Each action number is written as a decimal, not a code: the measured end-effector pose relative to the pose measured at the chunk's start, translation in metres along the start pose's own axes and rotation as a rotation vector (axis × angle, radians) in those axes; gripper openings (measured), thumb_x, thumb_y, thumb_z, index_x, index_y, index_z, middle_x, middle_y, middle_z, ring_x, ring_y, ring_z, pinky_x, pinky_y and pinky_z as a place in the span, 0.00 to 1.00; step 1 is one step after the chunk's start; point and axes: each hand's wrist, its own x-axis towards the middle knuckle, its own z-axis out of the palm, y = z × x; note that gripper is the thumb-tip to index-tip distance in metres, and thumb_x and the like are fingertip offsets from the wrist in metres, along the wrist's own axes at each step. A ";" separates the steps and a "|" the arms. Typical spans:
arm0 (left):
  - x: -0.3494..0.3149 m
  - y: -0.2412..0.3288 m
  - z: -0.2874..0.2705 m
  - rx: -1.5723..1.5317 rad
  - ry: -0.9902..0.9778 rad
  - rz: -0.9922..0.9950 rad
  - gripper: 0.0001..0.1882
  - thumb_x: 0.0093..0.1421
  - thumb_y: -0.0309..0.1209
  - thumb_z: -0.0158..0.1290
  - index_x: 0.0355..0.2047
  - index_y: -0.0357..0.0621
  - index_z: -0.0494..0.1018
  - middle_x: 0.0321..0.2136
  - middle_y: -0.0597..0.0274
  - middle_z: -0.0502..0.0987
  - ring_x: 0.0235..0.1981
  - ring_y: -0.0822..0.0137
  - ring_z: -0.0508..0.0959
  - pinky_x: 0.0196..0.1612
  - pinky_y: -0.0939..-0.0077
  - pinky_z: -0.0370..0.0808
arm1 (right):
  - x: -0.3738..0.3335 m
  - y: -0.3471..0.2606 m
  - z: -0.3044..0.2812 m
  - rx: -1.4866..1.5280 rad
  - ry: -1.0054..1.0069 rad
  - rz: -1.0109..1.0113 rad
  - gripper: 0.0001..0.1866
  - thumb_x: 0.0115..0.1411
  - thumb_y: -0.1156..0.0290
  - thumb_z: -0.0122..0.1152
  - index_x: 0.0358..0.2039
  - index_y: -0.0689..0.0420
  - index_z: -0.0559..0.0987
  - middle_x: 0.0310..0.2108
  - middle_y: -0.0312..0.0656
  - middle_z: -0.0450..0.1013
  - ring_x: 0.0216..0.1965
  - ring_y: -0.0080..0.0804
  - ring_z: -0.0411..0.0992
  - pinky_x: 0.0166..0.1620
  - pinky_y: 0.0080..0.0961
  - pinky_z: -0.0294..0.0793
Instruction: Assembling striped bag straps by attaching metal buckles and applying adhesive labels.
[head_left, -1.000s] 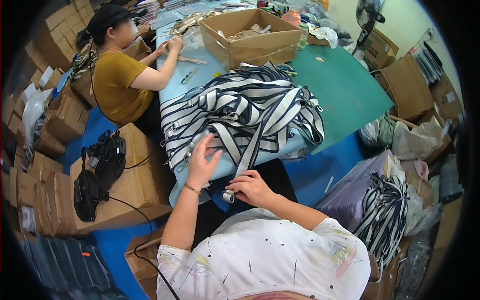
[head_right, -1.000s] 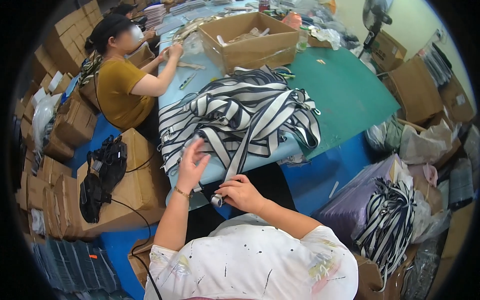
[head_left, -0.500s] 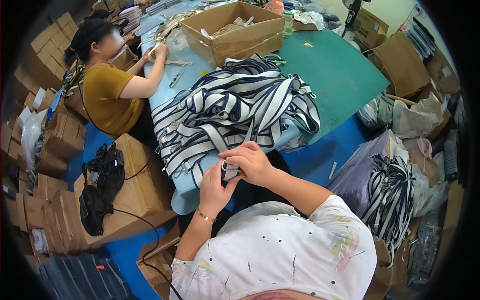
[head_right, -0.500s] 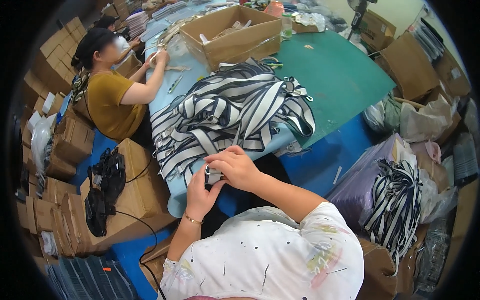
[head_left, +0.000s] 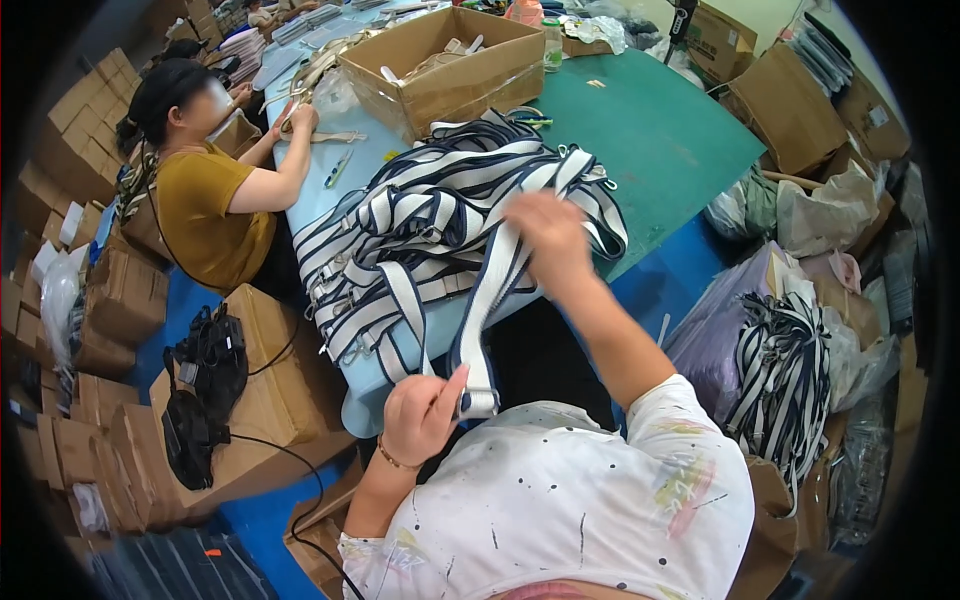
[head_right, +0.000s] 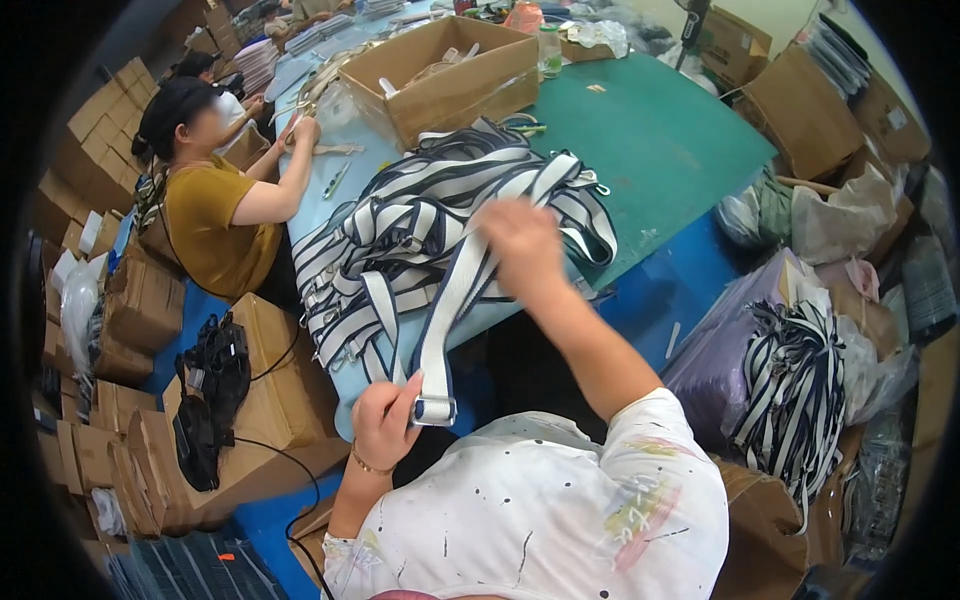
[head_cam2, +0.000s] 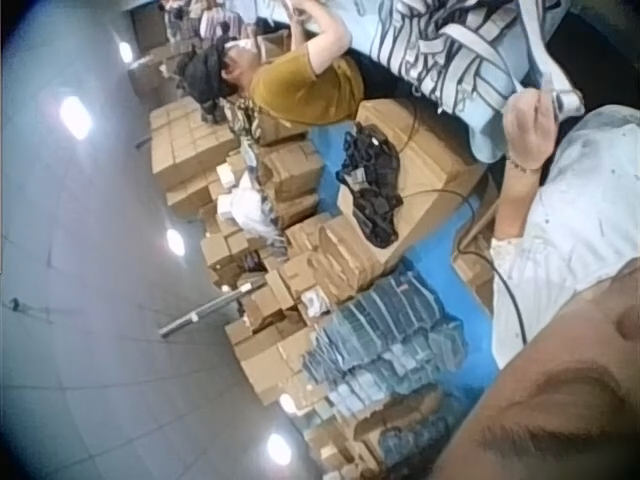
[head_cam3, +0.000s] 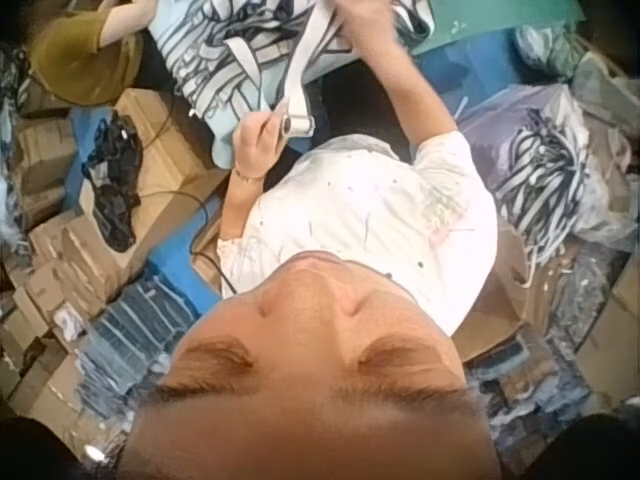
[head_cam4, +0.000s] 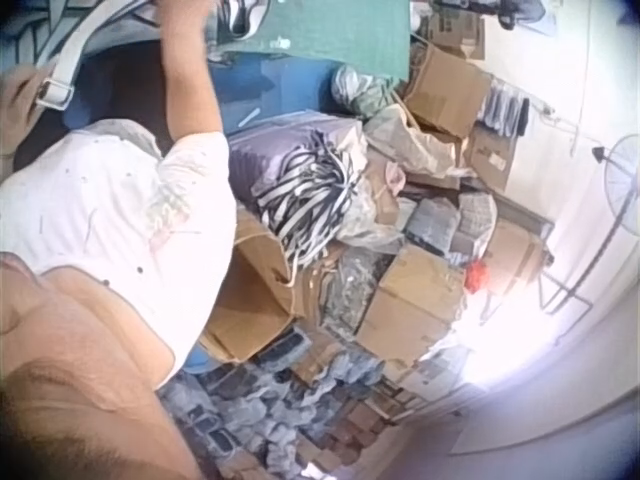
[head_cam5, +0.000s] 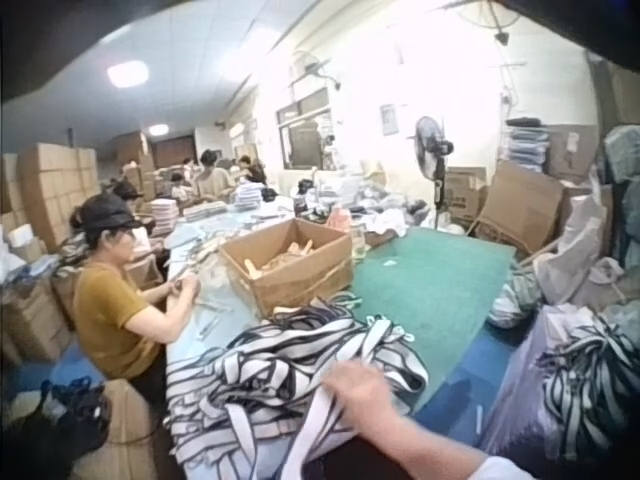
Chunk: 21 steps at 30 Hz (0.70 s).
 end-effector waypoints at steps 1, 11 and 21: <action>-0.005 -0.009 0.008 0.076 -0.082 -0.032 0.22 0.47 0.21 0.56 0.45 0.45 0.76 0.30 0.65 0.65 0.27 0.67 0.70 0.27 0.76 0.68 | 0.007 0.013 -0.011 -0.293 0.013 0.104 0.16 0.40 0.81 0.59 0.33 0.53 0.80 0.34 0.40 0.76 0.43 0.41 0.72 0.46 0.30 0.67; -0.015 -0.080 0.068 0.311 -0.116 -0.174 0.10 0.48 0.28 0.53 0.34 0.48 0.73 0.29 0.68 0.72 0.37 0.66 0.72 0.50 0.60 0.62 | 0.029 0.083 -0.120 1.598 0.917 0.207 0.15 0.54 0.66 0.63 0.38 0.63 0.75 0.38 0.40 0.73 0.42 0.35 0.72 0.52 0.37 0.74; 0.024 -0.021 -0.048 0.134 0.417 0.037 0.11 0.55 0.25 0.54 0.36 0.41 0.65 0.32 0.54 0.68 0.37 0.54 0.73 0.46 0.50 0.72 | -0.003 -0.025 -0.139 1.015 0.139 0.286 0.12 0.55 0.62 0.64 0.34 0.55 0.75 0.32 0.38 0.69 0.32 0.27 0.66 0.34 0.23 0.69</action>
